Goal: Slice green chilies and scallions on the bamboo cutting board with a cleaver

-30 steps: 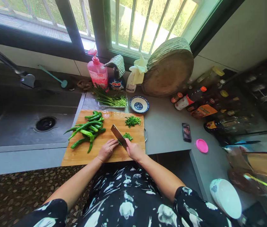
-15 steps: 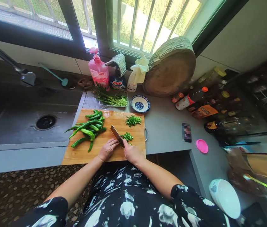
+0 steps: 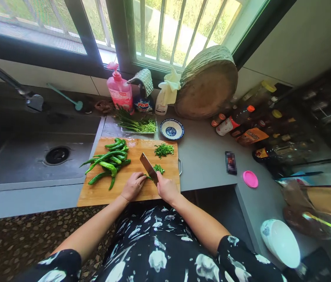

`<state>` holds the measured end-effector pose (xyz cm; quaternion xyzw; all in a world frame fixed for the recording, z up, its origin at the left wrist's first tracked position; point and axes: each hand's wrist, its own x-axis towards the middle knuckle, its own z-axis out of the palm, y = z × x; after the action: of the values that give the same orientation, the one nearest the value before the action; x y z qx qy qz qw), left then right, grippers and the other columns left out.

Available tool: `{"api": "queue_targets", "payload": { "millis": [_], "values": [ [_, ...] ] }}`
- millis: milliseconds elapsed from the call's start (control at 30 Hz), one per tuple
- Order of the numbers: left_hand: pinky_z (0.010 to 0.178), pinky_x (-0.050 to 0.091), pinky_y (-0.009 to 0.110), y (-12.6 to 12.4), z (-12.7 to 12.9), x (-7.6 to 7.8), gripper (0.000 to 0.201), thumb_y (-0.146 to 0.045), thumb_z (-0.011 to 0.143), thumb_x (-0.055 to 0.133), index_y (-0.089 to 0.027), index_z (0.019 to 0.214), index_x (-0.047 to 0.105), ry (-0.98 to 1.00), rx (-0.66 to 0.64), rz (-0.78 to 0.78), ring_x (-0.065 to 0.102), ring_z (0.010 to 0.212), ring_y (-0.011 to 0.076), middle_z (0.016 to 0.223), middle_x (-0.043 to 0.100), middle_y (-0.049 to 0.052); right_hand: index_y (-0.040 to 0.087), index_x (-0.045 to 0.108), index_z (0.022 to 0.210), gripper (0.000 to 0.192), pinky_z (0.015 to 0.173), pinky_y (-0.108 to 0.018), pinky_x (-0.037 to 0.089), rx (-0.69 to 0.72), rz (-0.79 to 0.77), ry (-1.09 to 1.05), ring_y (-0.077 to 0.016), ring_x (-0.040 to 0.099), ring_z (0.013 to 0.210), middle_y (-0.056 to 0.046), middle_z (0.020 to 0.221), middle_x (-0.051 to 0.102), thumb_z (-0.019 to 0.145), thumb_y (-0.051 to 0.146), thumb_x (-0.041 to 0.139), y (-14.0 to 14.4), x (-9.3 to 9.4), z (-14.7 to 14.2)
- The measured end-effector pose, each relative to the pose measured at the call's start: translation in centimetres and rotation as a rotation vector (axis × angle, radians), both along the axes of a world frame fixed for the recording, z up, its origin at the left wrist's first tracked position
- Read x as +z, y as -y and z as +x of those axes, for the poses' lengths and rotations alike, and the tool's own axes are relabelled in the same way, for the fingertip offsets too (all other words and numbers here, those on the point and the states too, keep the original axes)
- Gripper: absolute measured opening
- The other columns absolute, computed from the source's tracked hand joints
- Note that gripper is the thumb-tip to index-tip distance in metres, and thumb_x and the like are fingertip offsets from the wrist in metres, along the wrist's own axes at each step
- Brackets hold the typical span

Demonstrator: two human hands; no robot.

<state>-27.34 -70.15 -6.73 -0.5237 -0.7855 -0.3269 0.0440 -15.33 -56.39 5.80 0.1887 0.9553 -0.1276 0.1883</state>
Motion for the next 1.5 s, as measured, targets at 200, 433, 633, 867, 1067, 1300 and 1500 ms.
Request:
{"api": "queue_targets", "payload": {
  "millis": [200, 433, 633, 867, 1067, 1300, 1500],
  "values": [
    [0.072, 0.050, 0.029, -0.2, -0.2, 0.5, 0.020, -0.023, 0.087, 0.046, -0.016, 0.085, 0.064, 0.017, -0.019, 0.031, 0.058, 0.080, 0.0166, 0.088, 0.064, 0.009, 0.016, 0.025, 0.137, 0.053, 0.069, -0.030, 0.048, 0.016, -0.004, 0.009, -0.0222, 0.065, 0.077, -0.010, 0.089, 0.068, 0.086, 0.021, 0.040, 0.8, -0.1, -0.2],
    [0.072, 0.051, 0.028, 0.0, -0.5, 0.2, 0.022, -0.025, 0.087, 0.046, -0.017, 0.083, 0.065, 0.042, -0.014, 0.076, 0.061, 0.078, 0.0156, 0.086, 0.066, 0.007, 0.013, 0.021, 0.140, 0.062, 0.069, -0.030, 0.050, 0.125, -0.004, 0.042, -0.0221, 0.065, 0.078, -0.014, 0.092, 0.067, 0.082, 0.015, 0.042, 0.6, -0.9, 1.5],
    [0.074, 0.051, 0.030, 0.4, -0.8, 0.0, 0.024, -0.026, 0.088, 0.044, -0.017, 0.084, 0.066, 0.032, -0.025, 0.047, 0.061, 0.081, 0.0167, 0.087, 0.067, 0.008, 0.013, 0.024, 0.139, 0.056, 0.072, -0.030, 0.050, 0.133, -0.004, 0.001, -0.0219, 0.064, 0.082, -0.015, 0.095, 0.066, 0.084, 0.010, 0.033, 1.1, -2.1, -0.9],
    [0.077, 0.049, 0.034, -0.6, -2.4, 0.9, 0.021, -0.028, 0.086, 0.047, -0.019, 0.089, 0.066, 0.082, -0.173, -0.012, 0.057, 0.085, 0.0182, 0.088, 0.067, 0.007, 0.017, 0.023, 0.139, 0.053, 0.073, -0.030, 0.048, -0.012, -0.027, -0.008, -0.0232, 0.065, 0.082, -0.011, 0.094, 0.067, 0.089, 0.023, 0.035, -0.6, -2.8, -0.4],
    [0.068, 0.047, 0.029, 0.1, -2.0, 1.7, 0.021, -0.028, 0.085, 0.048, -0.020, 0.096, 0.065, -0.010, -0.028, -0.147, 0.052, 0.082, 0.0180, 0.090, 0.061, 0.008, 0.017, 0.022, 0.139, 0.053, 0.071, -0.030, 0.048, -0.022, -0.030, 0.000, -0.0220, 0.065, 0.081, -0.011, 0.094, 0.068, 0.089, 0.024, 0.036, -0.6, -2.7, 0.1],
    [0.074, 0.048, 0.029, 0.7, -1.7, 0.3, 0.034, -0.014, 0.088, 0.033, -0.019, 0.101, 0.064, -0.066, -0.115, -0.117, 0.054, 0.084, 0.0167, 0.096, 0.063, 0.008, 0.017, 0.025, 0.138, 0.051, 0.069, -0.028, 0.049, 0.046, -0.017, -0.061, -0.0203, 0.066, 0.075, -0.010, 0.089, 0.068, 0.089, 0.023, 0.037, 0.0, -1.5, 0.1],
    [0.074, 0.050, 0.031, 0.7, -2.8, 0.0, 0.035, -0.017, 0.089, 0.033, -0.018, 0.101, 0.065, -0.112, -0.210, -0.081, 0.055, 0.082, 0.0170, 0.097, 0.066, 0.008, 0.018, 0.028, 0.137, 0.049, 0.069, -0.028, 0.050, 0.110, 0.005, -0.051, -0.0201, 0.065, 0.077, -0.010, 0.092, 0.068, 0.089, 0.020, 0.033, 0.0, -1.2, 0.3]
  ]
}}
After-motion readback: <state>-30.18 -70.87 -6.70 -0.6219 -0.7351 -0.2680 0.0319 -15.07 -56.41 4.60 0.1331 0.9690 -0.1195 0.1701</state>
